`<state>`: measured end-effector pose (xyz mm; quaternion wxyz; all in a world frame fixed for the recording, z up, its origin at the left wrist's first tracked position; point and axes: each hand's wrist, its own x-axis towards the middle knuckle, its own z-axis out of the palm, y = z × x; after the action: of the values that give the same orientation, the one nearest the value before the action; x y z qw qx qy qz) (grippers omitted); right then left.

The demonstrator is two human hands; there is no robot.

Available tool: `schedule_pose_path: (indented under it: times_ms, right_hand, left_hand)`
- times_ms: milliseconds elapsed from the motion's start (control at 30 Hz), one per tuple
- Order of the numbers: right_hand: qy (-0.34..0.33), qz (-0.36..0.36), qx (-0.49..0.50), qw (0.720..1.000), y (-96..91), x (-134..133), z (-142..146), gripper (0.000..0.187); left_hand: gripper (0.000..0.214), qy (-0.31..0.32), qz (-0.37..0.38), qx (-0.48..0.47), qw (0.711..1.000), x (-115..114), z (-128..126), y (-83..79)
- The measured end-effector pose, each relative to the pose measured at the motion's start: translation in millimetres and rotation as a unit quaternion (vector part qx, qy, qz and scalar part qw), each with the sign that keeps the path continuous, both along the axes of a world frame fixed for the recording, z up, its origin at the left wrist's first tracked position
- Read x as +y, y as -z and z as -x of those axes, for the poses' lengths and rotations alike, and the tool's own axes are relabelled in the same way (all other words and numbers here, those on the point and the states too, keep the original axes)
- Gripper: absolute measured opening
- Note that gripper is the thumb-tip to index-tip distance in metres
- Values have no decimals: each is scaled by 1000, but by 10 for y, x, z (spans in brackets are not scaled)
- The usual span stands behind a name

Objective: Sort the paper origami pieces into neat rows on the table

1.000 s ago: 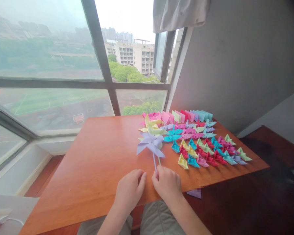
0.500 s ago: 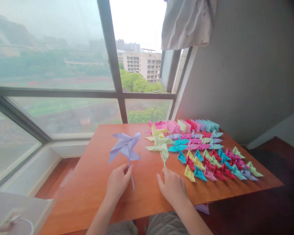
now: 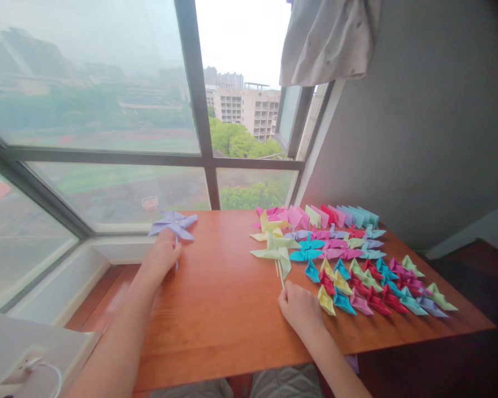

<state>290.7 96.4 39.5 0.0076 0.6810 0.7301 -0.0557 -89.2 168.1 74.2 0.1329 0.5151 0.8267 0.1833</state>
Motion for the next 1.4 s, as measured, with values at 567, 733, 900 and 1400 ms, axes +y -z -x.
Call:
schedule_pose_path:
  times_ms: [567, 733, 900, 1400]
  right_hand:
    - [-140, -116, 88, 979, -129, -113, 707, 8]
    - [-180, -112, 91, 973, -165, -155, 914, 10]
    - [-184, -88, 104, 974, -173, -70, 826, 17]
    - [16, -16, 2, 1000, -48, 564, 185, 20]
  left_hand:
    - [44, 210, -50, -192, 957, -658, -1409, 142]
    - [43, 187, -92, -248, 946, -766, -1612, 274]
    - [42, 138, -100, -217, 961, -771, -1366, 304]
    - [40, -58, 29, 45, 997, -824, 9, -38]
